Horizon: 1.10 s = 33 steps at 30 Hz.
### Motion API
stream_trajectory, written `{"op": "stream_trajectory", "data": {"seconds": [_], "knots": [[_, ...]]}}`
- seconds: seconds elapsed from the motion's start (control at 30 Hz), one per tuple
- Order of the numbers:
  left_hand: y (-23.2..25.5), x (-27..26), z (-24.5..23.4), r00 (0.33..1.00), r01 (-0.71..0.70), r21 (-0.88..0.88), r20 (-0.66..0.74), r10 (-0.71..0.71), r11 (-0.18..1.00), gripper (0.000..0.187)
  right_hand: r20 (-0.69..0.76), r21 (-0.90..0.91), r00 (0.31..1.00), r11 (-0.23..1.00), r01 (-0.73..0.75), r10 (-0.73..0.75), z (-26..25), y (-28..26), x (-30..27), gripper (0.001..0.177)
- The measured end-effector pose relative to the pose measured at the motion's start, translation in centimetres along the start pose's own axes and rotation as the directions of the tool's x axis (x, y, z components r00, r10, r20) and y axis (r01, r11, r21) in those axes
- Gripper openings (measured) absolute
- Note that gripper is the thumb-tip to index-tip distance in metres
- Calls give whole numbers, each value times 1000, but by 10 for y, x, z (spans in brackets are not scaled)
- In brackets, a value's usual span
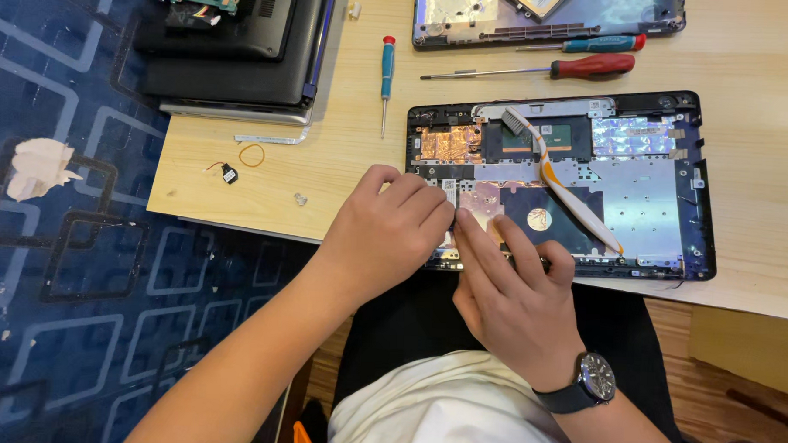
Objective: The person cleans the interior of a disassembled laptop using a toothbrush, then places the motherboard back into the chassis. The person uses a toothbrush to scrub the laptop's internal frame and later positions the motherboard into place.
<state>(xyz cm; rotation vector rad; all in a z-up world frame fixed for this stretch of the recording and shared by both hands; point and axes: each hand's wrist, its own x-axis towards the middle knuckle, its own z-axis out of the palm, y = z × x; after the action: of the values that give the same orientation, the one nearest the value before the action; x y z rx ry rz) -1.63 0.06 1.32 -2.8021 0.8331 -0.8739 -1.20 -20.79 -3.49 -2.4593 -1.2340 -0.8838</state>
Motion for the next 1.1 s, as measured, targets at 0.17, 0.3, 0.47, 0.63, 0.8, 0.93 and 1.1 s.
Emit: {"op": "stream_trajectory", "data": {"seconds": [0.17, 0.3, 0.47, 0.63, 0.8, 0.93, 1.1], "knots": [[-10, -7, 22, 996, 11, -180, 88, 5, 984, 25, 71, 72, 997, 996, -49, 43, -1, -4, 2, 41], [-19, -8, 30, 989, 38, -384, 147, 20, 922, 21, 84, -31, 994, 998, -61, 64, 6, -9, 2, 46], [-26, -6, 36, 990, -3, -393, 126, 57, 919, 21, 57, -34, 997, 998, -56, 58, 4, -9, 7, 38], [-31, -2, 36, 990, -63, -326, 99, 100, 943, 21, 74, -65, 996, 996, -53, 57, 1, -9, 7, 41], [-30, 3, 15, 975, 174, -549, 215, -63, 817, 12, 59, -59, 997, 997, -51, 55, 1, -7, 7, 40], [-28, 1, -3, 940, 295, -643, 329, -93, 707, 17, 78, -78, 996, 997, -24, 30, 3, -6, 4, 35], [-22, -8, -5, 929, 324, -626, 352, -114, 710, 24, 33, 50, 997, 996, -76, 75, 5, -8, 1, 34]]}}
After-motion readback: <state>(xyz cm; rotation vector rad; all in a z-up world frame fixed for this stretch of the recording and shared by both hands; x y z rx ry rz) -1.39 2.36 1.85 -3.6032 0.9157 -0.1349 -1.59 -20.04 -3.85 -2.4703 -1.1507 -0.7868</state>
